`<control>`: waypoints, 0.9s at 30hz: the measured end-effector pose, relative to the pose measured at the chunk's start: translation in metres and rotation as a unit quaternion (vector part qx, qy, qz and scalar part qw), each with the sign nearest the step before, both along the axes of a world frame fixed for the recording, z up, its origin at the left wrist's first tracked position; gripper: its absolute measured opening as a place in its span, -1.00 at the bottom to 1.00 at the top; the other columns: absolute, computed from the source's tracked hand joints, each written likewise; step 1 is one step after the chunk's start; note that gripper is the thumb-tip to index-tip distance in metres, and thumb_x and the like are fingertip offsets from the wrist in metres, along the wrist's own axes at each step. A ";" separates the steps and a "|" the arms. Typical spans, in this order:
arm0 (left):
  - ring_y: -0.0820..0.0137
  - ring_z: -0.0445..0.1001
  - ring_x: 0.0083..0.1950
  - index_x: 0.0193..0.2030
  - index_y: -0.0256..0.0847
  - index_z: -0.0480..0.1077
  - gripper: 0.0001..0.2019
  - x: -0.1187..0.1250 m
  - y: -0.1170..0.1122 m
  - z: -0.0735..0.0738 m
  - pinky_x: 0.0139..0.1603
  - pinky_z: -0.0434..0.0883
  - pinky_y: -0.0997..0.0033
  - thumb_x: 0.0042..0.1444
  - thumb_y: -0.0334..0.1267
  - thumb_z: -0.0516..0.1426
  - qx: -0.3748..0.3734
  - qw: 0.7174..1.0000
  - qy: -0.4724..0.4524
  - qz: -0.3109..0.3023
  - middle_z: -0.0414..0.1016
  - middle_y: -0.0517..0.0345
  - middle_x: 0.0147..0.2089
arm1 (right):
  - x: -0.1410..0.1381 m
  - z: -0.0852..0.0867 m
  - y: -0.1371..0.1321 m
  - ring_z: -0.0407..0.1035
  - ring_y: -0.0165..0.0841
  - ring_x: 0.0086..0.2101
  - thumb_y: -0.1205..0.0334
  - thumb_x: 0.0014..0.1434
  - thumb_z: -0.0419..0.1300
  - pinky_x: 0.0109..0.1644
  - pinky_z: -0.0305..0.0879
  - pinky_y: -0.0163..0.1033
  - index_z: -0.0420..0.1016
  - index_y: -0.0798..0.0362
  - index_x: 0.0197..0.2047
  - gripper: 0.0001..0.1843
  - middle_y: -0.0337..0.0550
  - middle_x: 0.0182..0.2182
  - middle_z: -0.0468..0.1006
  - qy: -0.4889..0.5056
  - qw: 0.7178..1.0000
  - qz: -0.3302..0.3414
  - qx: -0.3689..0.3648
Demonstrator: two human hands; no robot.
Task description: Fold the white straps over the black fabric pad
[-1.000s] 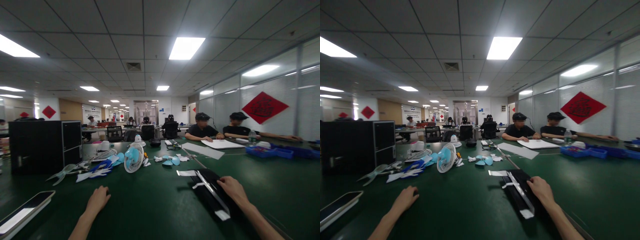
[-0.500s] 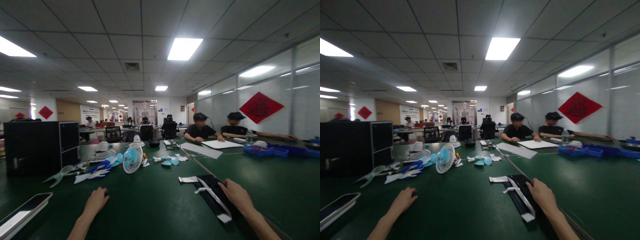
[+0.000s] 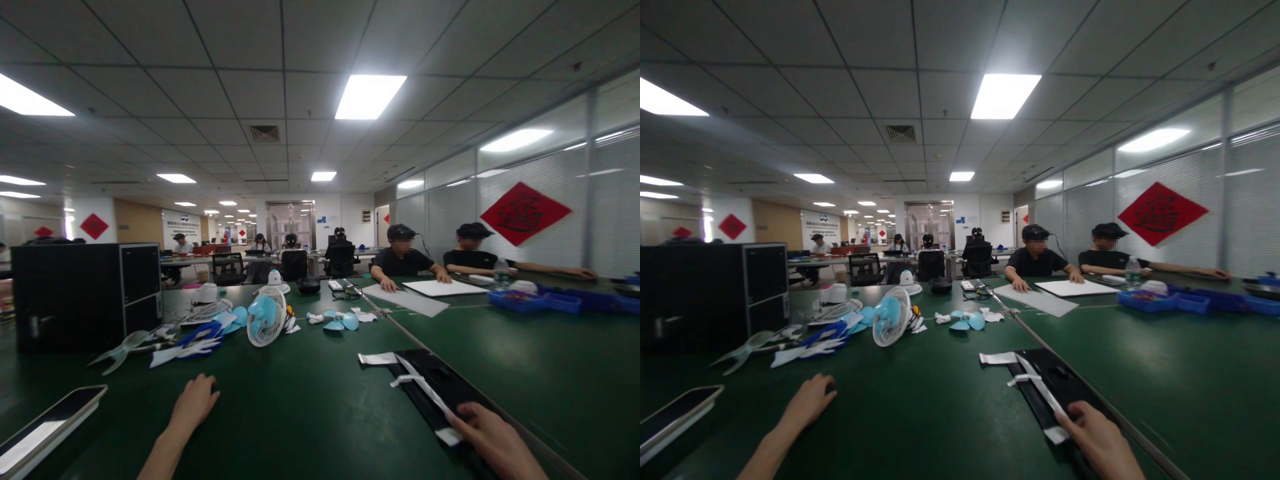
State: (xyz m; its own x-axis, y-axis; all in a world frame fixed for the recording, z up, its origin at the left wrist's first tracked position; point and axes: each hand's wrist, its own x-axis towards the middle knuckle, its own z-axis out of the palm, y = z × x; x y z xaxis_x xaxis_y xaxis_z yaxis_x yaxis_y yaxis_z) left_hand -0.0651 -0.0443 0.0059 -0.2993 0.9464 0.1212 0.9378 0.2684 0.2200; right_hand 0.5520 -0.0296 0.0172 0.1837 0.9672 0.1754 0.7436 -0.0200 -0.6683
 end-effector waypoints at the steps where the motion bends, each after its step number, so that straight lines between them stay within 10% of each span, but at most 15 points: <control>1: 0.15 0.40 0.08 0.03 -0.22 0.41 -0.60 0.001 0.000 0.001 -0.03 0.40 0.27 0.09 -0.13 0.02 -0.003 1.000 0.001 0.000 0.42 -0.07 0.09 | -0.001 0.000 0.000 0.52 -0.09 -0.38 -0.23 -0.14 0.09 -0.33 0.38 -0.16 0.52 0.00 -0.29 -0.48 -0.01 -0.40 0.65 0.007 1.000 0.002 -0.001; 14: 0.12 0.41 0.09 0.01 -0.22 0.43 -0.60 0.003 -0.001 0.000 -0.02 0.40 0.22 0.08 -0.13 0.02 0.012 1.000 0.004 0.005 0.43 -0.07 0.08 | -0.011 -0.004 0.006 0.43 -0.20 -0.56 -0.17 -0.14 0.03 -0.61 0.24 -0.23 0.56 0.06 -0.29 -0.46 -0.02 -0.48 0.61 0.115 0.993 0.032 0.005; 27: 0.11 0.40 0.10 0.04 -0.23 0.41 -0.58 -0.005 0.005 -0.007 0.00 0.40 0.21 0.09 -0.11 0.03 0.009 1.000 0.007 0.001 0.41 -0.08 0.10 | -0.072 0.077 0.014 0.47 -0.21 -0.35 -0.04 0.09 0.00 -0.28 0.30 -0.25 0.50 0.05 -0.28 -0.61 -0.06 -0.36 0.62 0.014 0.978 0.066 0.198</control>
State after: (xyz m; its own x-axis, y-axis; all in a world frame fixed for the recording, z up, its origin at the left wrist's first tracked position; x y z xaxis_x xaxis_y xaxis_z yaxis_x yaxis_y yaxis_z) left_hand -0.0698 -0.0388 -0.0015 -0.2986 0.9436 0.1431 0.9406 0.2656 0.2116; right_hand 0.4798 -0.0159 0.0946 0.0715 0.8397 0.5383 0.7032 0.3403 -0.6243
